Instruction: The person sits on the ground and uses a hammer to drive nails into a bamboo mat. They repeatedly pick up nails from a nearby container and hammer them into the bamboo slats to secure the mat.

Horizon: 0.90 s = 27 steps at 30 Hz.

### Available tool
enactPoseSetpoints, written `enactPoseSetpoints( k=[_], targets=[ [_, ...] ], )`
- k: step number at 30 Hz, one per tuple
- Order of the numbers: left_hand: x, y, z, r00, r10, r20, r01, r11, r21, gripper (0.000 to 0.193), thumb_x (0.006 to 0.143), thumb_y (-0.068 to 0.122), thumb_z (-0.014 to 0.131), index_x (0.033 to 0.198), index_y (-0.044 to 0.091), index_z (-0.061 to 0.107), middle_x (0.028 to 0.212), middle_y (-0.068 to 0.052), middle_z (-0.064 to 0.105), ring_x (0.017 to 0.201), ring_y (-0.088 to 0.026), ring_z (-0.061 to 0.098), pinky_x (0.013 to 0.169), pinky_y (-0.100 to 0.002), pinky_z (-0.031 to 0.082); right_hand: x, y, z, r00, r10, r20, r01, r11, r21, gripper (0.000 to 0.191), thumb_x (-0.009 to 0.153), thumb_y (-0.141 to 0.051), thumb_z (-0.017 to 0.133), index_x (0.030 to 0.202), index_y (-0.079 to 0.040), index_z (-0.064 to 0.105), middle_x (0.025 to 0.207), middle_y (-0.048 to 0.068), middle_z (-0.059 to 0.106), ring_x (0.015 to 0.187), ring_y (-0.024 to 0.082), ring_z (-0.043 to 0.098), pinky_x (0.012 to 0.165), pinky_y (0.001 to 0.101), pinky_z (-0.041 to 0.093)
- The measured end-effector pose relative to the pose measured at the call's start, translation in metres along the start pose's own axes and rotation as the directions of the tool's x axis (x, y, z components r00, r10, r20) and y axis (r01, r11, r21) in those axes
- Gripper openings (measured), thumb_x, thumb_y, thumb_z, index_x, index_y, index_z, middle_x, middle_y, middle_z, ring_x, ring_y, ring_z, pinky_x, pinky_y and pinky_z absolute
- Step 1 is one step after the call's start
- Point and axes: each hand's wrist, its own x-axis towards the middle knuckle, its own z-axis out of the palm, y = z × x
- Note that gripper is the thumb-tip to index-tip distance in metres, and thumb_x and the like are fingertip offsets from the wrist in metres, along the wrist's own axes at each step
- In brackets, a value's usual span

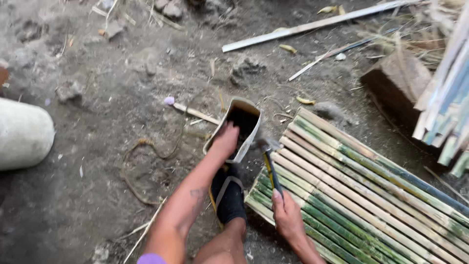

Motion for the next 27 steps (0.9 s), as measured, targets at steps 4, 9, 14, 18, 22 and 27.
enactPoseSetpoints(
  k=[4, 9, 14, 18, 22, 27],
  targets=[
    [0.013, -0.045, -0.025, 0.985, -0.173, 0.023, 0.174, 0.983, -0.052, 0.017, 0.088, 0.007, 0.059, 0.088, 0.012, 0.076, 0.102, -0.016, 0.069, 0.098, -0.035, 0.069, 0.082, -0.046, 0.058, -0.005, -0.007, 0.013, 0.998, 0.067, 0.017, -0.069, 0.958, 0.277, 0.04, 0.103, -0.04, 0.051, 0.082, -0.006, 0.053, 0.055, -0.002, 0.046, 0.042, 0.009, 0.044, 0.036, 0.0304, 0.036],
    [0.0, -0.044, -0.039, 0.952, -0.253, -0.174, 0.234, 0.965, -0.123, 0.02, 0.095, 0.016, 0.059, 0.084, 0.008, 0.074, 0.092, -0.017, 0.069, 0.087, -0.038, 0.069, 0.075, -0.05, 0.056, -0.035, 0.004, -0.003, 0.984, 0.166, -0.069, -0.137, 0.94, 0.313, 0.039, 0.102, -0.04, 0.051, 0.085, -0.006, 0.058, 0.056, -0.003, 0.047, 0.042, 0.009, 0.044, 0.036, 0.0293, 0.037],
    [-0.006, -0.017, -0.06, 0.927, -0.302, -0.224, 0.265, 0.947, -0.181, 0.011, 0.095, 0.006, 0.059, 0.091, 0.002, 0.069, 0.093, -0.02, 0.068, 0.085, -0.038, 0.069, 0.075, -0.05, 0.054, -0.053, 0.013, -0.03, 0.962, 0.174, -0.21, -0.156, 0.983, 0.102, 0.043, 0.103, -0.041, 0.049, 0.083, -0.004, 0.057, 0.053, 0.0, 0.052, 0.042, 0.011, 0.052, 0.038, 0.0314, 0.041],
    [-0.001, -0.001, -0.087, 0.922, -0.33, -0.202, 0.268, 0.921, -0.283, 0.016, 0.095, 0.017, 0.07, 0.093, 0.001, 0.068, 0.091, -0.021, 0.069, 0.081, -0.039, 0.069, 0.072, -0.05, 0.054, -0.053, 0.01, -0.045, 0.961, 0.079, -0.267, -0.114, 0.987, -0.117, 0.039, 0.104, -0.038, 0.048, 0.089, -0.003, 0.058, 0.055, 0.01, 0.056, 0.044, 0.023, 0.055, 0.044, 0.0395, 0.043],
    [-0.005, 0.026, -0.094, 0.94, -0.226, -0.254, 0.105, 0.903, -0.417, 0.011, 0.097, 0.01, 0.072, 0.095, 0.001, 0.067, 0.091, -0.02, 0.072, 0.087, -0.039, 0.069, 0.075, -0.05, 0.053, -0.047, 0.007, -0.048, 0.974, -0.063, -0.217, -0.007, 0.951, -0.31, 0.032, 0.103, -0.034, 0.053, 0.096, -0.004, 0.059, 0.06, 0.019, 0.059, 0.053, 0.035, 0.057, 0.049, 0.0451, 0.043],
    [-0.015, 0.063, -0.072, 0.974, -0.217, 0.064, 0.208, 0.743, -0.636, 0.015, 0.091, 0.011, 0.072, 0.102, 0.001, 0.07, 0.088, -0.017, 0.076, 0.08, -0.03, 0.075, 0.072, -0.042, 0.057, -0.047, 0.005, -0.043, 0.978, 0.051, -0.2, -0.098, 0.967, -0.233, 0.033, 0.102, -0.036, 0.052, 0.097, -0.004, 0.059, 0.057, 0.021, 0.059, 0.049, 0.037, 0.061, 0.05, 0.0484, 0.044]
  ],
)
